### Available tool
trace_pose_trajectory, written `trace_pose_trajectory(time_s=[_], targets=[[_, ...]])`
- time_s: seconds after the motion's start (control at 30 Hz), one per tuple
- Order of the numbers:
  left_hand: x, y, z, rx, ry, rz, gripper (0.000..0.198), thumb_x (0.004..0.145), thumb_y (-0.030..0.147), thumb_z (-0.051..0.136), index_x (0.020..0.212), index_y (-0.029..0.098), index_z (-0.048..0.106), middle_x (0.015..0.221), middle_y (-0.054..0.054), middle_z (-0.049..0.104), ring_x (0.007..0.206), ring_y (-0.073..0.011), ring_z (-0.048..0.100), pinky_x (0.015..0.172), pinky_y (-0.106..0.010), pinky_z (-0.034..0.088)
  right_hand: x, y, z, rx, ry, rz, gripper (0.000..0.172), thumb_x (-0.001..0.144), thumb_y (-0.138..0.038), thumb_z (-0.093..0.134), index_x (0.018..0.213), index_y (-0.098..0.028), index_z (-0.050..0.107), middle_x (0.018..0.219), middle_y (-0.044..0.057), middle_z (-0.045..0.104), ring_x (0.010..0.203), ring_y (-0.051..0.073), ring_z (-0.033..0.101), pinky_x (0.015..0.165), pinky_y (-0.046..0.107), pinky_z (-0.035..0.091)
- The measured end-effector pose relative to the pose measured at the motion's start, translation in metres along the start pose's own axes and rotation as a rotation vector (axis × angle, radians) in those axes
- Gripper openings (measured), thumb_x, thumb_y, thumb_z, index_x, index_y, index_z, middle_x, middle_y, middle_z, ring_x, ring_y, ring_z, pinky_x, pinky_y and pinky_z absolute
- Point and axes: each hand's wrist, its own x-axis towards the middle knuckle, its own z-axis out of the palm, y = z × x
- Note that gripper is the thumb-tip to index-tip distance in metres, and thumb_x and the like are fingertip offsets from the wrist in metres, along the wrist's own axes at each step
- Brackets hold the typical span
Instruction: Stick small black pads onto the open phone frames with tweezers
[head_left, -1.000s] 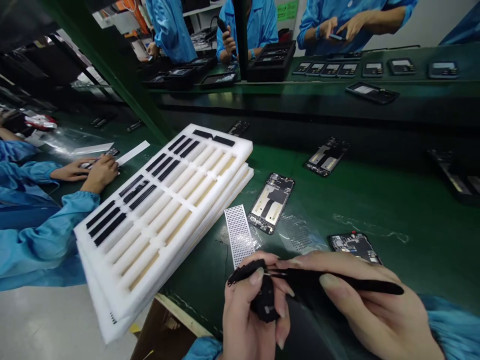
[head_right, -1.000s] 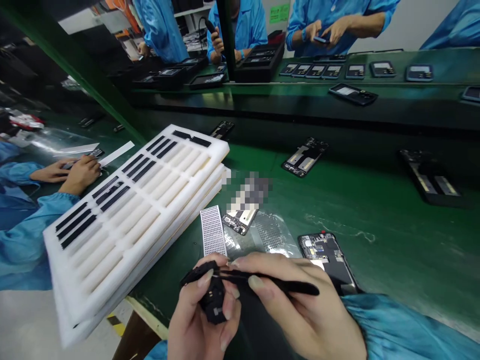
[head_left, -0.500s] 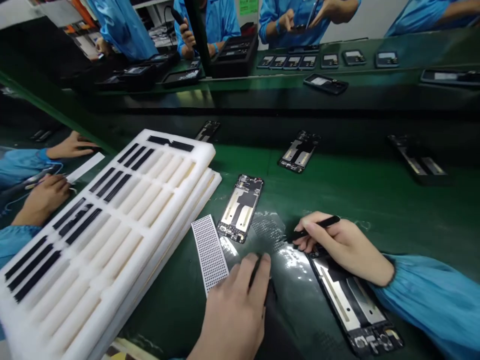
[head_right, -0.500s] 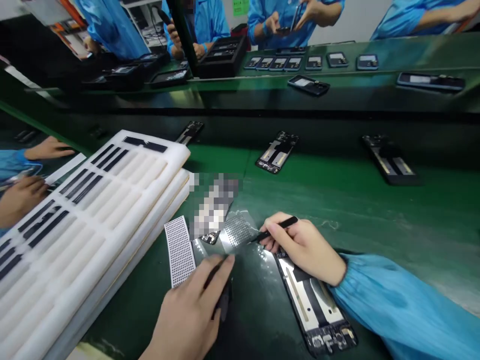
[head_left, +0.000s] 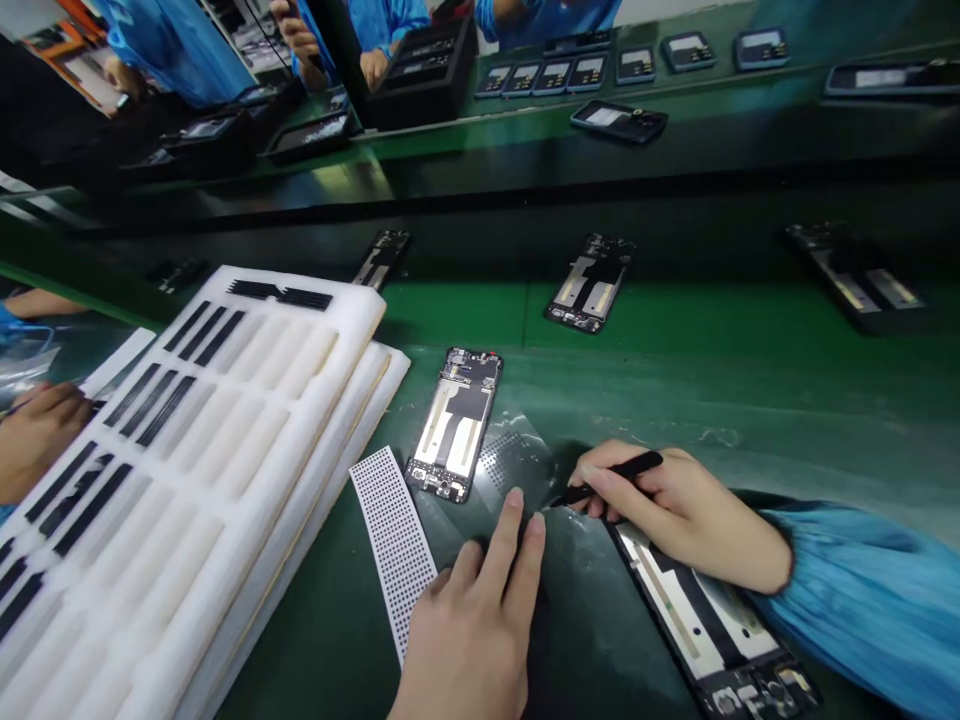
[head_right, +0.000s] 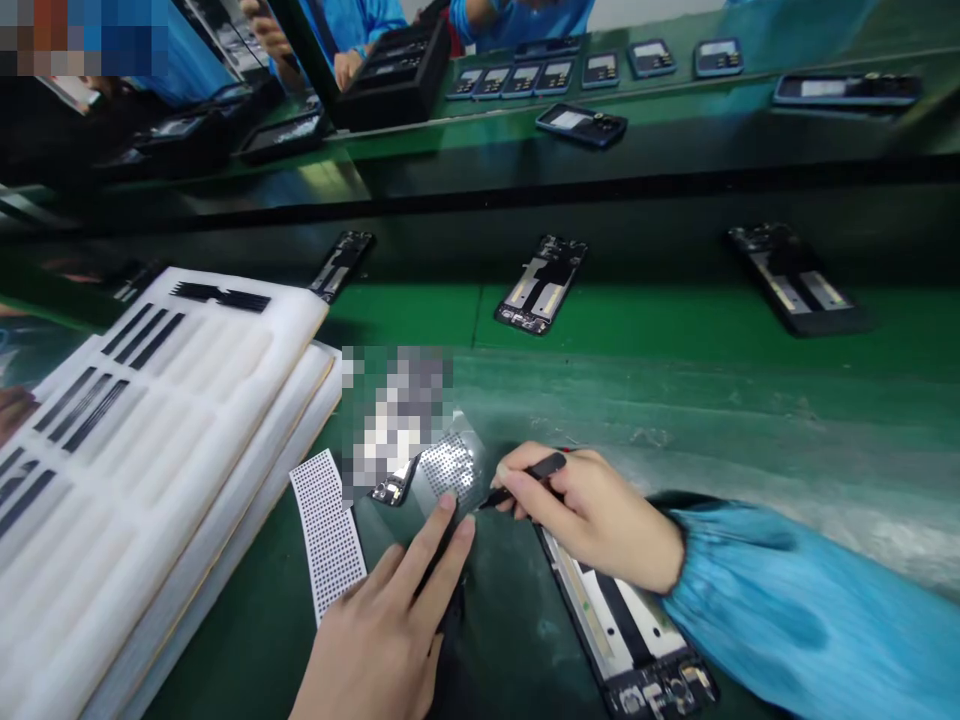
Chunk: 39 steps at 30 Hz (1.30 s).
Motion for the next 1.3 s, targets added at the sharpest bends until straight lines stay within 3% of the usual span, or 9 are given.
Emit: trace_pose_trajectory(time_s=[0.13,0.23,0.3,0.37,0.47,0.57,0.67,0.8,1.3], targets=[[0.000,-0.001,0.005,-0.012,-0.013,0.002,0.087,0.068,-0.003,0.045,0.153,0.012,0.039,0.163,-0.013,0.031,0.087,-0.0283,0.069,0.050,-0.036,0.060,0.000,0.001,0.001,-0.009,0.006,-0.014,0.028,0.104,-0.027,0.048,0.089,-0.018,0.069,0.092,0.006,0.076,0.070,0.012,0.074,0.063,0.020,0.060],[-0.003,0.002,0.005,-0.194,0.029,-0.097,0.084,0.072,-0.004,0.043,0.152,0.020,0.041,0.161,-0.009,0.039,0.099,-0.0312,0.067,0.063,-0.041,0.062,0.002,0.002,0.002,-0.016,-0.001,-0.012,0.029,0.104,-0.028,0.048,0.088,-0.018,0.071,0.092,0.006,0.077,0.073,0.013,0.075,0.065,0.021,0.061],[-0.006,0.004,0.000,-0.577,0.183,-0.257,0.066,0.084,0.002,0.048,0.146,0.025,0.049,0.148,-0.009,0.058,0.107,-0.0295,0.066,0.078,-0.040,0.060,0.002,-0.003,0.000,0.016,0.010,0.001,0.034,0.103,-0.031,0.050,0.082,-0.018,0.073,0.091,0.006,0.077,0.074,0.014,0.076,0.067,0.021,0.063],[-0.010,0.006,-0.009,-1.134,0.258,-0.441,0.041,0.095,0.022,0.058,0.135,0.029,0.055,0.125,-0.009,0.071,0.089,-0.0207,0.068,0.071,-0.030,0.058,0.000,-0.014,-0.003,0.095,0.051,0.027,0.040,0.102,-0.035,0.052,0.074,-0.019,0.076,0.093,0.006,0.077,0.074,0.015,0.077,0.068,0.021,0.064],[-0.016,0.007,-0.027,-1.954,0.072,-0.502,0.034,0.096,0.043,0.061,0.126,0.027,0.055,0.108,-0.007,0.071,0.061,-0.0093,0.054,0.048,-0.019,0.043,-0.012,-0.041,-0.006,0.193,0.126,0.014,0.039,0.101,-0.037,0.056,0.075,-0.023,0.080,0.088,0.003,0.078,0.073,0.015,0.078,0.068,0.018,0.064],[-0.020,0.008,-0.036,-2.363,-0.059,-0.360,0.028,0.096,0.033,0.063,0.121,0.022,0.058,0.105,-0.008,0.071,0.068,-0.0103,0.059,0.057,-0.021,0.045,-0.028,-0.063,-0.004,0.192,0.144,-0.067,0.028,0.101,-0.031,0.058,0.084,-0.029,0.080,0.082,-0.002,0.079,0.074,0.013,0.078,0.068,0.014,0.063],[-0.023,0.010,-0.037,-2.423,-0.053,-0.256,0.022,0.098,0.026,0.060,0.120,0.020,0.061,0.106,-0.008,0.072,0.072,-0.0106,0.065,0.066,-0.023,0.047,-0.039,-0.071,0.002,0.195,0.144,-0.099,0.022,0.100,-0.026,0.058,0.090,-0.030,0.076,0.085,-0.003,0.080,0.076,0.014,0.078,0.067,0.014,0.063],[-0.028,0.015,-0.038,-2.414,-0.074,-0.269,0.027,0.098,0.026,0.061,0.125,0.022,0.062,0.105,-0.007,0.073,0.077,-0.0124,0.069,0.075,-0.025,0.049,-0.044,-0.069,0.006,0.170,0.090,-0.113,0.019,0.100,-0.024,0.057,0.095,-0.029,0.075,0.087,-0.002,0.080,0.079,0.014,0.078,0.072,0.017,0.063],[-0.033,0.022,-0.041,-2.486,-0.067,-0.263,0.030,0.094,0.032,0.071,0.123,0.023,0.067,0.103,-0.006,0.074,0.076,-0.0092,0.067,0.069,-0.020,0.044,-0.048,-0.065,0.009,0.147,0.088,-0.198,0.018,0.100,-0.023,0.056,0.098,-0.029,0.073,0.087,0.000,0.079,0.079,0.015,0.077,0.071,0.019,0.062]])
